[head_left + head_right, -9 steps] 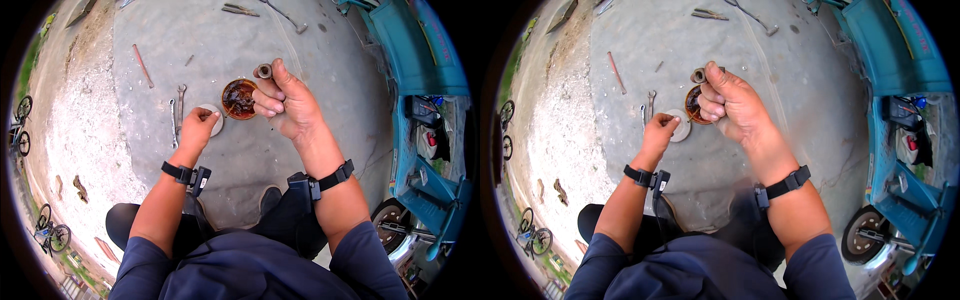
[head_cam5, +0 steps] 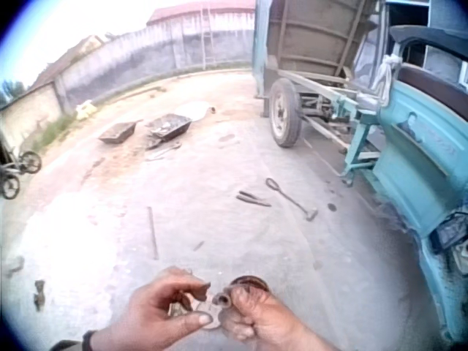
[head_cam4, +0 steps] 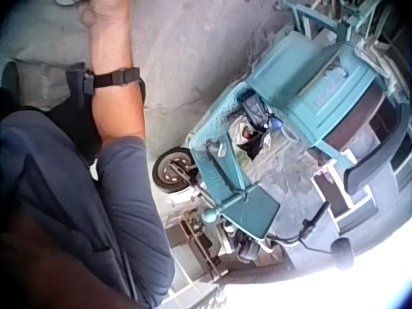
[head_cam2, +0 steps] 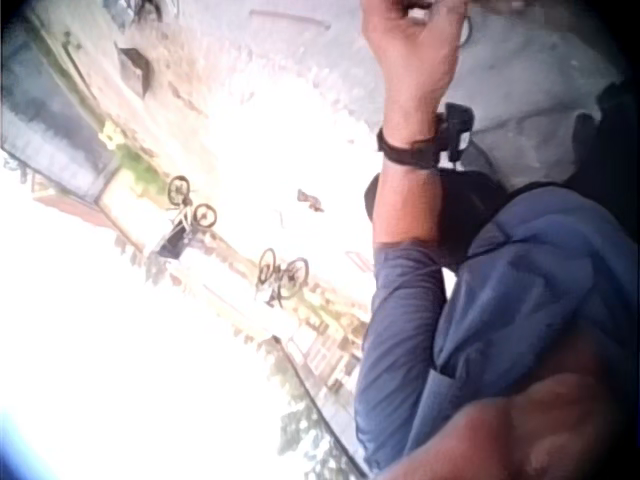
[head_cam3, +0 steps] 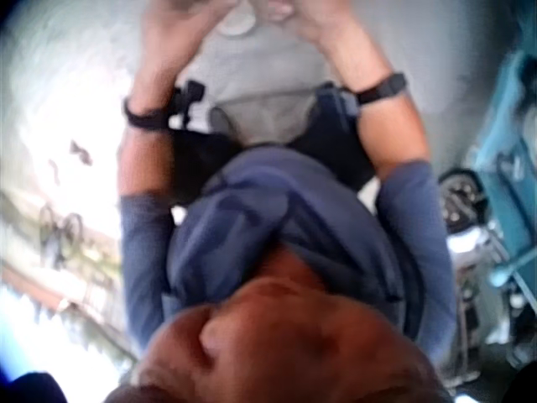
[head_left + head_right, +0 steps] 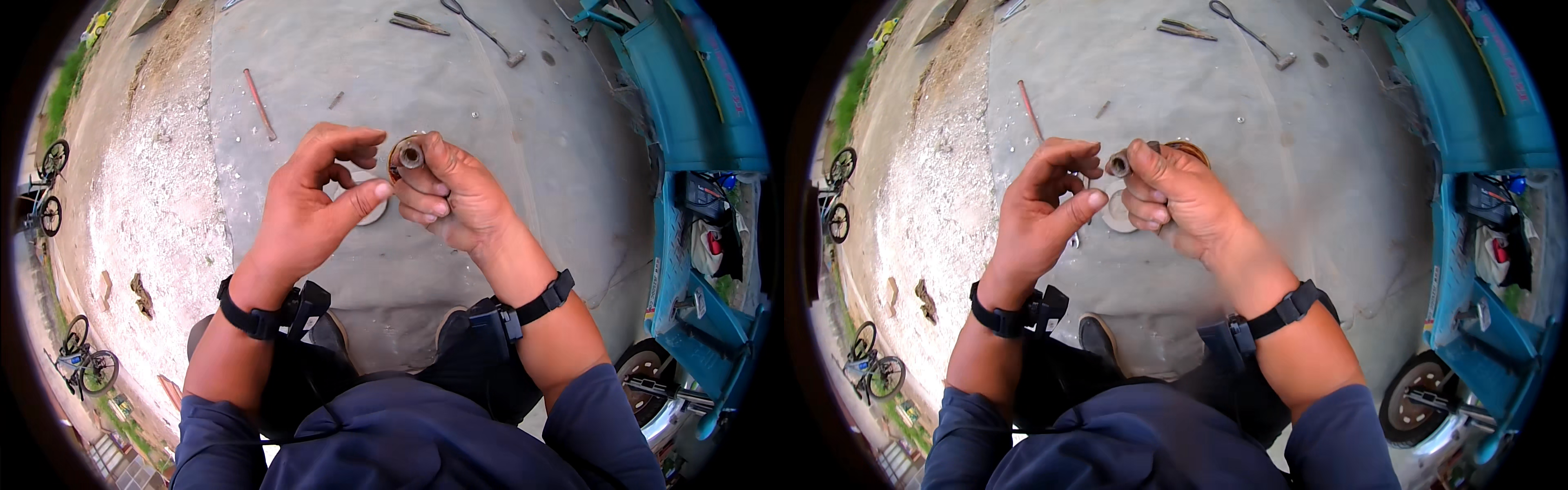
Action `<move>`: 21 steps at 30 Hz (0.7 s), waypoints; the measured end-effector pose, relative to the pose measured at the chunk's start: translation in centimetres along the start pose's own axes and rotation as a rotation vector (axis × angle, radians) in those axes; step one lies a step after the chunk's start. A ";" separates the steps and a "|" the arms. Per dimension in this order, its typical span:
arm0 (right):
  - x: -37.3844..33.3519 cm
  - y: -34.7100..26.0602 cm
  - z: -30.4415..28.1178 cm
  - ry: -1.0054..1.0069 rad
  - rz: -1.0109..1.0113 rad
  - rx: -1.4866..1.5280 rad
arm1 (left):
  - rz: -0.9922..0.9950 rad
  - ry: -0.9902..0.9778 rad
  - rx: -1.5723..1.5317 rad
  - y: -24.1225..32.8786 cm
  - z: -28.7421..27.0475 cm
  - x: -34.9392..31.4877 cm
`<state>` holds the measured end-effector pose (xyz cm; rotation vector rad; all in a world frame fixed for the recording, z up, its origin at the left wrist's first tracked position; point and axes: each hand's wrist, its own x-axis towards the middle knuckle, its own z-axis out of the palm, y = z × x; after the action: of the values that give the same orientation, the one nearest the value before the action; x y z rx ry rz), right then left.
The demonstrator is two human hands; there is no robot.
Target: The person applies grease to a metal bolt using a small brush. They repeatedly dip the brush into a grease container and coat the bolt's threads and head. The person also briefly walks to a nearby table and touches a phone before returning to the greasing task.
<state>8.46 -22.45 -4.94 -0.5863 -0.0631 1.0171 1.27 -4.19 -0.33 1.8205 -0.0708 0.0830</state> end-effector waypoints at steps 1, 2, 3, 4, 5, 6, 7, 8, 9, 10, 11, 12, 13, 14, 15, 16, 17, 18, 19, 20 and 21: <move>0.1 0.3 0.3 -0.014 0.022 0.004 | 0.042 -0.024 0.032 0.3 -0.4 -0.1; -0.1 0.6 0.7 -0.027 0.042 0.009 | 0.085 -0.050 0.062 0.4 -0.6 -0.2; -0.2 0.9 0.9 -0.037 0.061 0.013 | 0.082 -0.052 0.082 0.5 -0.8 -0.4; -0.2 1.2 0.9 -0.057 0.066 -0.014 | 0.083 -0.052 0.098 0.5 -0.7 -0.6; -0.2 1.4 1.1 -0.057 0.069 -0.018 | 0.084 -0.053 0.113 0.5 -0.7 -0.8; -0.2 1.6 1.3 -0.057 0.071 -0.023 | 0.074 -0.046 0.101 0.5 -0.8 -1.1; -0.1 1.8 1.4 -0.054 0.076 -0.027 | 0.077 -0.048 0.086 0.3 -0.8 -1.4; 0.0 2.0 1.3 -0.052 0.091 -0.044 | 0.081 -0.050 0.072 0.1 -0.8 -1.7; 0.0 2.2 1.2 -0.074 0.095 -0.033 | 0.084 -0.053 0.057 -0.1 -0.8 -2.0; 0.0 2.3 1.1 -0.098 0.098 -0.022 | 0.095 -0.027 0.042 -0.3 -0.7 -2.1; 0.1 2.4 1.0 -0.122 0.101 -0.011 | 0.106 0.000 0.028 -0.4 -0.5 -2.2; 0.2 2.5 1.0 -0.133 0.097 -0.016 | 0.117 0.027 0.014 -0.4 -0.4 -2.3; 0.2 2.6 0.9 -0.143 0.092 -0.020 | 0.127 0.024 0.027 -0.5 -0.5 -2.3; 0.2 2.7 0.9 -0.154 0.087 -0.024 | 0.136 0.021 0.041 -0.5 -0.6 -2.3; 0.2 2.8 1.0 -0.149 0.094 -0.007 | 0.145 0.018 0.055 -0.5 -0.8 -2.4; 0.2 2.9 1.2 -0.143 0.100 0.009 | 0.132 -0.006 0.037 -0.6 -1.0 -2.5; 0.3 3.0 1.3 -0.137 0.106 0.024 | 0.120 -0.030 0.019 -0.7 -1.2 -2.7; 0.2 3.0 1.5 -0.136 0.111 0.016 | 0.108 -0.056 0.001 -0.8 -1.4 -2.8; 0.2 3.1 1.6 -0.134 0.118 0.009 | 0.109 -0.053 -0.020 -0.9 -1.4 -3.0; 0.1 3.1 1.7 -0.131 0.124 0.002 | 0.111 -0.051 -0.042 -0.9 -1.4 -3.1; 0.0 3.1 1.6 -0.122 0.118 -0.013 | 0.112 -0.049 -0.065 -1.0 -1.4 -3.1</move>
<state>5.53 -20.55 -5.09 -0.5445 -0.1439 1.1678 -1.77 -2.61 -1.25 1.7535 -0.2086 0.1139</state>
